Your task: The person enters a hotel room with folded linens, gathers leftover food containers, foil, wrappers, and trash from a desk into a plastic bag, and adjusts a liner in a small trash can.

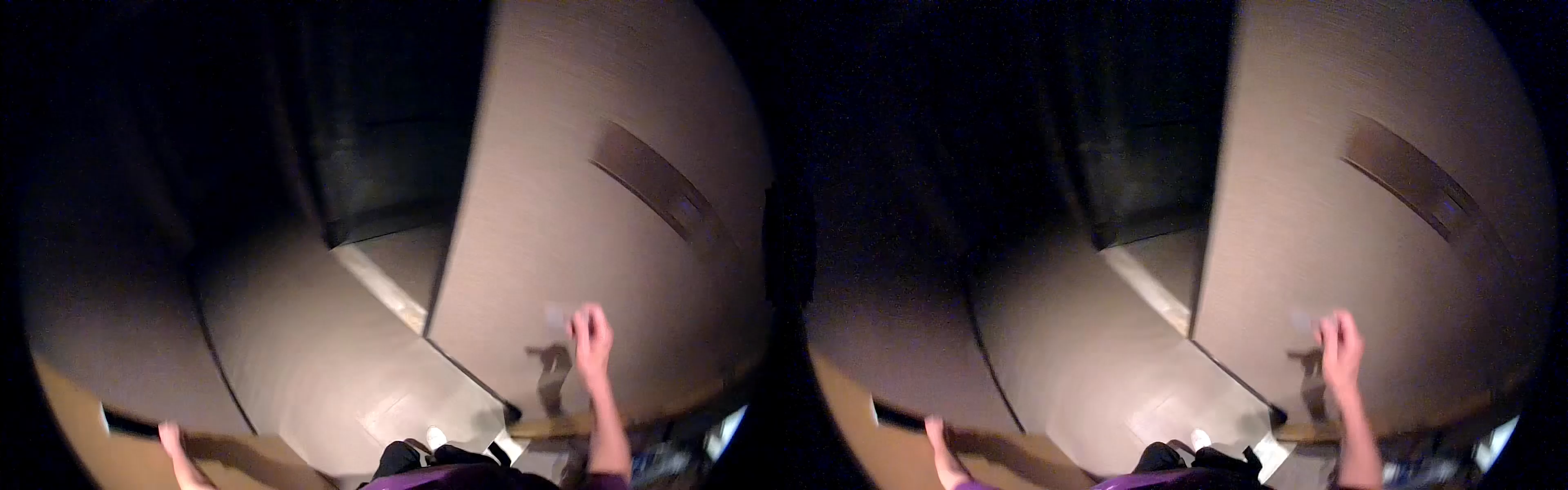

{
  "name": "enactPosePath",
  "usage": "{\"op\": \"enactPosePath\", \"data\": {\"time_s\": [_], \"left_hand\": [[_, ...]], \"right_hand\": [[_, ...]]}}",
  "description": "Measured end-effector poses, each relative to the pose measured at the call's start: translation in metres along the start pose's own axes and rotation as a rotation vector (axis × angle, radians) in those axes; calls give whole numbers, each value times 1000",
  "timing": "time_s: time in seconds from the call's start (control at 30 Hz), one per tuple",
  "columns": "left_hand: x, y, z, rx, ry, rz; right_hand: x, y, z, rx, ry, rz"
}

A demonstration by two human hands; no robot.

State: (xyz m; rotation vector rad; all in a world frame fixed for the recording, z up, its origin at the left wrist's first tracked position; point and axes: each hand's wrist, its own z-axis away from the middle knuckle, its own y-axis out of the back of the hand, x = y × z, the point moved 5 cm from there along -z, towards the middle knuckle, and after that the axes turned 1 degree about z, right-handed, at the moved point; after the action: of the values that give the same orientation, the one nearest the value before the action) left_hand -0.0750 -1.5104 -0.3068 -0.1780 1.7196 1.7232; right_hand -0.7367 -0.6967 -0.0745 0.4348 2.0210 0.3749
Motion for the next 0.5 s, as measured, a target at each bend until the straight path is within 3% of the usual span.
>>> {"op": "enactPosePath", "data": {"time_s": [0.07, 0.1, 0.17, 0.23, 0.3, 0.37, 0.5], "left_hand": [[21, 21, 16, -28, 293, 365], [22, 2, 3, -35, 334, 452], [66, 71, 20, -35, 362, 461], [81, 89, 19, -39, 340, 481], [86, 101, 16, -30, 317, 486], [72, 35, -11, -59, 261, 556], [76, 48, -2, -74, 259, 521]], "right_hand": [[-13, 63, -65, 140, 138, 132], [-50, 79, -45, 229, 250, 152], [-19, 142, -140, 367, 263, 218], [-47, 168, -153, 539, 226, 122], [-49, 184, -185, 565, 371, 121], [-137, 178, -117, 532, 419, 249], [-101, 203, -174, 386, 389, 384]]}}
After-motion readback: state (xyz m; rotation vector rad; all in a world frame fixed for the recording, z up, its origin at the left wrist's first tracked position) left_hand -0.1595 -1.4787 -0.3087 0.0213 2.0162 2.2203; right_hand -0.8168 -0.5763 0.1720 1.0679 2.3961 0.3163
